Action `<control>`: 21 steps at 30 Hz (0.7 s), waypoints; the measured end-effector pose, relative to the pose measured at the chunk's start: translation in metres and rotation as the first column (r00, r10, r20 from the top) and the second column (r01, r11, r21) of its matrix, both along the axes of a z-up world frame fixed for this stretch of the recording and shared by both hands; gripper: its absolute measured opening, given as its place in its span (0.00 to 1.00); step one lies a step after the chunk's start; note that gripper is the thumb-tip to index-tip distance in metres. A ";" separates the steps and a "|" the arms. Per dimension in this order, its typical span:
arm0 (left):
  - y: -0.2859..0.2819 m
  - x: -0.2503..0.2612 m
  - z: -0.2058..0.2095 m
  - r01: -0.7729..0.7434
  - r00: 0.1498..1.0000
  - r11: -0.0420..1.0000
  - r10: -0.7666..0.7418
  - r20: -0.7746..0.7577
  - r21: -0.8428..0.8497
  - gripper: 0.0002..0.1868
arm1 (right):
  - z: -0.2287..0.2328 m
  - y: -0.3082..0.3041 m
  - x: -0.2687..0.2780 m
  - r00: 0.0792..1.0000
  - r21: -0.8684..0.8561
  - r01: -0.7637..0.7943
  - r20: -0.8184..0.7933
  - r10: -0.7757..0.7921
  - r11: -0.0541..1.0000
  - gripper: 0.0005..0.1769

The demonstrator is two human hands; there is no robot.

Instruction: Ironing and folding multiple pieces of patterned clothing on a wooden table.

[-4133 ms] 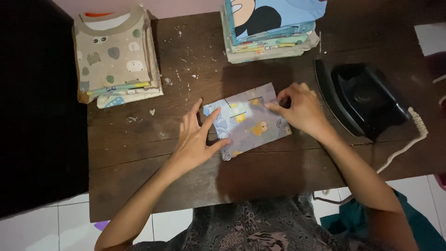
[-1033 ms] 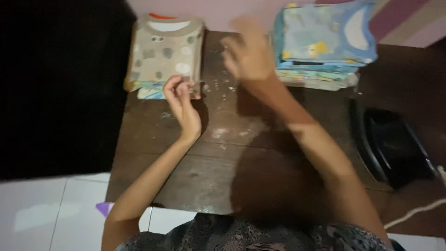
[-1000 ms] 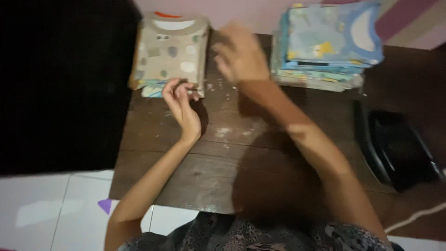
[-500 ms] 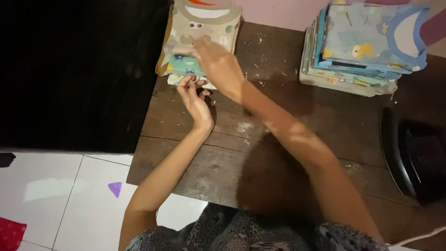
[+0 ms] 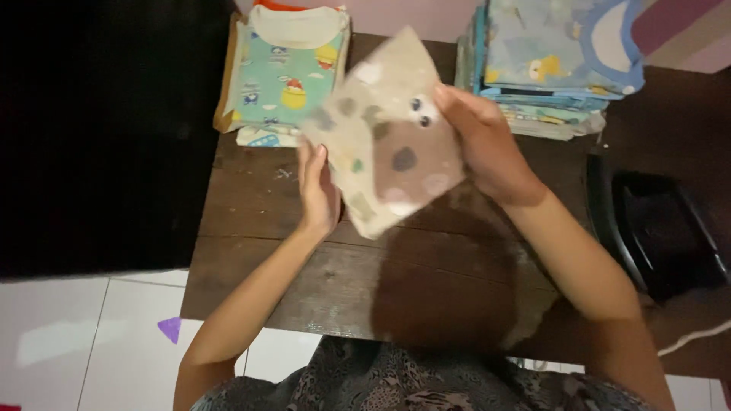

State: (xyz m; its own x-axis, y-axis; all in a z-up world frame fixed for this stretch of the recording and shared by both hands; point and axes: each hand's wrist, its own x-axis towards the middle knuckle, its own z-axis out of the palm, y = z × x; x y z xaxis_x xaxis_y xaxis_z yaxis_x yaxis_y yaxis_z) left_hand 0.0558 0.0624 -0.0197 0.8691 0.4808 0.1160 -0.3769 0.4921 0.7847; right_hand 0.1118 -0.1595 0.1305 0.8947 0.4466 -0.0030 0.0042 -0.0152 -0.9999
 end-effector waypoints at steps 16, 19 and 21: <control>-0.099 -0.031 0.026 0.685 0.680 0.674 -0.728 -0.088 -0.278 0.17 | -0.111 -0.099 -0.030 0.733 -0.520 0.371 0.672 0.100 0.770 0.24; -0.112 -0.034 0.023 0.723 0.652 0.665 -0.747 -0.132 -0.190 0.17 | -0.066 -0.075 -0.064 0.927 -0.220 0.001 0.366 0.082 0.975 0.55; -0.117 -0.034 0.019 0.757 0.622 0.635 -0.772 -0.131 -0.151 0.17 | -0.063 -0.075 -0.072 0.991 -0.192 0.000 0.129 0.025 0.981 0.49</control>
State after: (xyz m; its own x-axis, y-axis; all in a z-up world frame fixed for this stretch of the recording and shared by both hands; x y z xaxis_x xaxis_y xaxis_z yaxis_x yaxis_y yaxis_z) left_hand 0.0217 -0.0550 -0.0010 0.9276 -0.3665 -0.0728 0.2954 0.5998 0.7436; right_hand 0.0394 -0.2349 0.0678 0.8875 0.4601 0.0267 0.1356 -0.2053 -0.9692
